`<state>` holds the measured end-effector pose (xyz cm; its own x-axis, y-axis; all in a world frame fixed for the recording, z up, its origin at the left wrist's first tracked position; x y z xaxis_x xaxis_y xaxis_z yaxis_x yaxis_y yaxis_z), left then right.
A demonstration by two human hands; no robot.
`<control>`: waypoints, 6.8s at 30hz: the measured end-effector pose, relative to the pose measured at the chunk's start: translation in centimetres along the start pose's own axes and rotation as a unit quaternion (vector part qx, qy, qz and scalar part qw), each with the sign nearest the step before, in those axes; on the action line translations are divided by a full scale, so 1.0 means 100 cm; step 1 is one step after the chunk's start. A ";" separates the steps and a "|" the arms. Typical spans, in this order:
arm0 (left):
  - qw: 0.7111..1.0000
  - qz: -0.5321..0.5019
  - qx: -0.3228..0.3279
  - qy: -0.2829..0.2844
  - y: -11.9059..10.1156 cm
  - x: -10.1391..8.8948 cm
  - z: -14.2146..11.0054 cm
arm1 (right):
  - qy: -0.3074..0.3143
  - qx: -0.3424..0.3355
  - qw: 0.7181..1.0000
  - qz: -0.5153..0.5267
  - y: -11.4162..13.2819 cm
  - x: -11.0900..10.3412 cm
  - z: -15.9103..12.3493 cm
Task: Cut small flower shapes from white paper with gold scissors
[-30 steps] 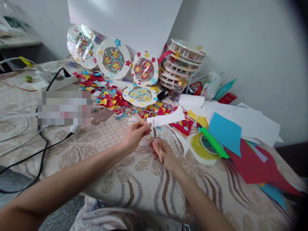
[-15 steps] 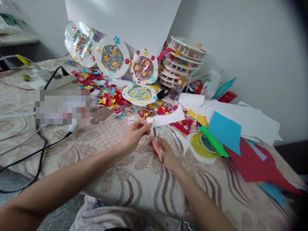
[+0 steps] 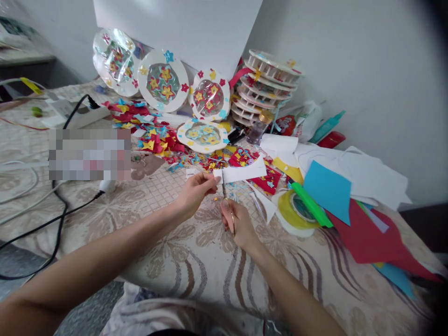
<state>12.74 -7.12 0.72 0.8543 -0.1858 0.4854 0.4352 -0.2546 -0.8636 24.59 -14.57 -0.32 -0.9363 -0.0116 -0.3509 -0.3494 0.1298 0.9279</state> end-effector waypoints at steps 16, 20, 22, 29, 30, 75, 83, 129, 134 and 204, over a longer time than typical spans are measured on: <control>0.994 -0.077 -0.069 0.022 -0.001 0.002 0.001 | 0.026 0.013 0.999 0.025 -0.004 0.001 0.003; 0.992 -0.081 -0.087 0.038 0.001 0.003 0.001 | 0.022 0.040 0.998 0.052 -0.005 0.000 0.005; 0.991 -0.085 -0.091 0.038 0.002 0.003 0.001 | 0.014 0.053 0.997 0.061 -0.006 0.000 0.005; 0.992 -0.087 -0.092 0.025 0.002 0.002 0.000 | 0.003 0.057 0.996 0.065 -0.002 0.002 0.005; 0.992 -0.085 -0.094 0.021 0.002 0.002 0.000 | 0.008 0.060 0.995 0.076 -0.002 0.002 0.005; 0.908 0.239 -0.163 0.302 0.005 -0.006 0.000 | 0.031 -0.015 0.999 0.024 0.003 -0.045 0.001; 0.903 0.256 -0.167 0.303 0.009 -0.002 -0.005 | 0.071 0.001 0.994 0.082 -0.003 -0.034 0.002; 0.980 0.094 -0.120 0.126 0.007 0.005 -0.004 | -0.056 -0.053 0.990 0.116 -0.003 -0.040 0.004; 0.983 0.092 -0.100 0.121 -0.007 -0.004 0.003 | 0.051 -0.036 0.997 0.035 -0.005 -0.043 -0.002; 0.978 0.048 -0.187 0.079 -0.016 -0.028 0.030 | 0.021 0.057 0.997 0.048 -0.012 -0.020 0.014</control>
<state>10.50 -3.32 0.34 0.8185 -0.3632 0.4452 0.1960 -0.5520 -0.8105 26.96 -13.33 -0.90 -0.9669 -0.0353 -0.2527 -0.2536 0.2439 0.9360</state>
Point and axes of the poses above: each hand's wrist, its own z-axis towards the middle knuckle, its own x-axis out of the palm, y = z × x, the point moved 3 cm from there along z, towards the middle knuckle, and after that the axes turned 1 degree about -y, right-handed, at the moved point
